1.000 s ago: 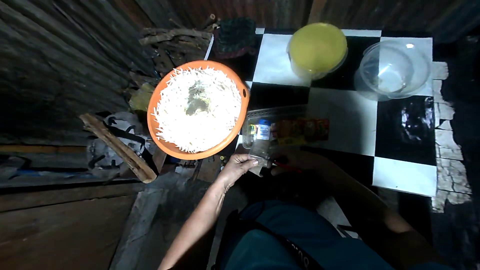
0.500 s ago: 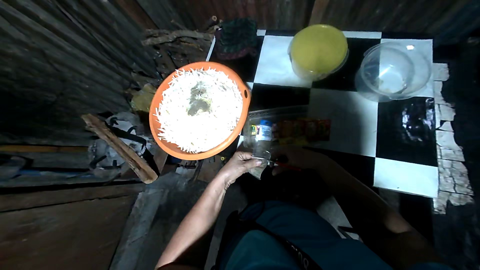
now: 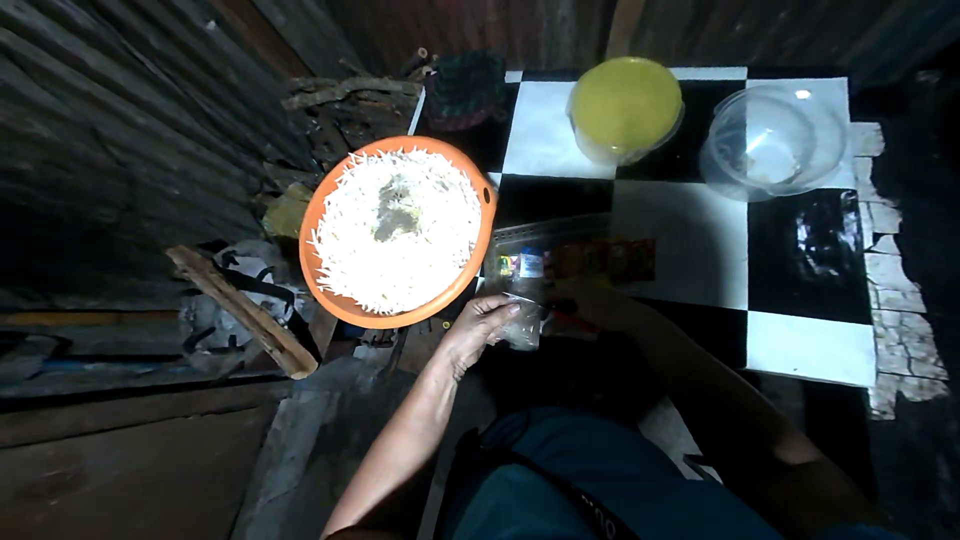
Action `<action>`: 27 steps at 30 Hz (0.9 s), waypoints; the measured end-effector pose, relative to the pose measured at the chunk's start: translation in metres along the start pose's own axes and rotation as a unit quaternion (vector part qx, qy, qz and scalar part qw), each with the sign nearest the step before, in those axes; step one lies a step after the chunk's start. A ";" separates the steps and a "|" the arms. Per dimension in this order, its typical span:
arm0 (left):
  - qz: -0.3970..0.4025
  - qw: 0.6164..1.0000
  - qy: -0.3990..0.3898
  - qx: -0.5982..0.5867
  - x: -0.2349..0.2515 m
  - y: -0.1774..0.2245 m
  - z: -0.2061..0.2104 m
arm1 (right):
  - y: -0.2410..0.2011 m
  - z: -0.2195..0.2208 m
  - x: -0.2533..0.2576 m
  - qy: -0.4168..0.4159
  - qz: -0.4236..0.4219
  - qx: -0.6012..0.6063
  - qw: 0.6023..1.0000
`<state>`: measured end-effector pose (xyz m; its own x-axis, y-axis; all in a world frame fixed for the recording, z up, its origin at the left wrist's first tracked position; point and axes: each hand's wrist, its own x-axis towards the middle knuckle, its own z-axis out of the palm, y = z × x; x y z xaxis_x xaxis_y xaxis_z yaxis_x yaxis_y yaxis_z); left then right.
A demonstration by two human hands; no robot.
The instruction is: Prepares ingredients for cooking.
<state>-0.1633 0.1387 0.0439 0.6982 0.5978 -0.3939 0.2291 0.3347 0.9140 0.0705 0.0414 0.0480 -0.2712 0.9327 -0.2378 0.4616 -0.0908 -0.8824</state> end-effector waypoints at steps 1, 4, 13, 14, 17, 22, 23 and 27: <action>0.007 1.000 0.004 0.002 0.001 -0.001 0.001 | 0.000 0.000 0.000 0.004 0.001 0.005 1.000; 0.015 0.999 -0.002 0.050 0.002 0.003 0.002 | 0.005 0.000 0.001 0.010 -0.020 0.013 1.000; 0.013 0.996 -0.009 0.093 0.008 0.018 0.004 | 0.004 -0.003 0.000 0.027 -0.017 0.028 0.999; 0.013 0.995 -0.010 0.096 0.008 0.020 0.004 | 0.003 -0.004 0.000 0.031 -0.015 0.026 0.999; 0.023 0.995 -0.012 0.094 0.013 0.023 0.007 | 0.002 -0.009 -0.003 0.044 -0.005 0.007 0.999; 0.042 0.993 -0.020 0.106 0.024 0.033 0.015 | 0.004 -0.018 -0.004 0.082 -0.005 -0.004 0.997; 0.049 0.992 -0.023 0.114 0.025 0.035 0.017 | 0.000 -0.021 -0.007 0.098 -0.001 -0.015 0.995; 0.062 0.989 -0.022 0.133 0.030 0.040 0.020 | -0.001 -0.028 -0.010 0.124 0.005 -0.039 0.991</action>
<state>-0.1198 0.1556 0.0705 0.7591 0.5885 -0.2782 0.3063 0.0541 0.9504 0.0962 0.0417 0.0620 -0.0537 0.9899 -0.1311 0.5295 -0.0831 -0.8442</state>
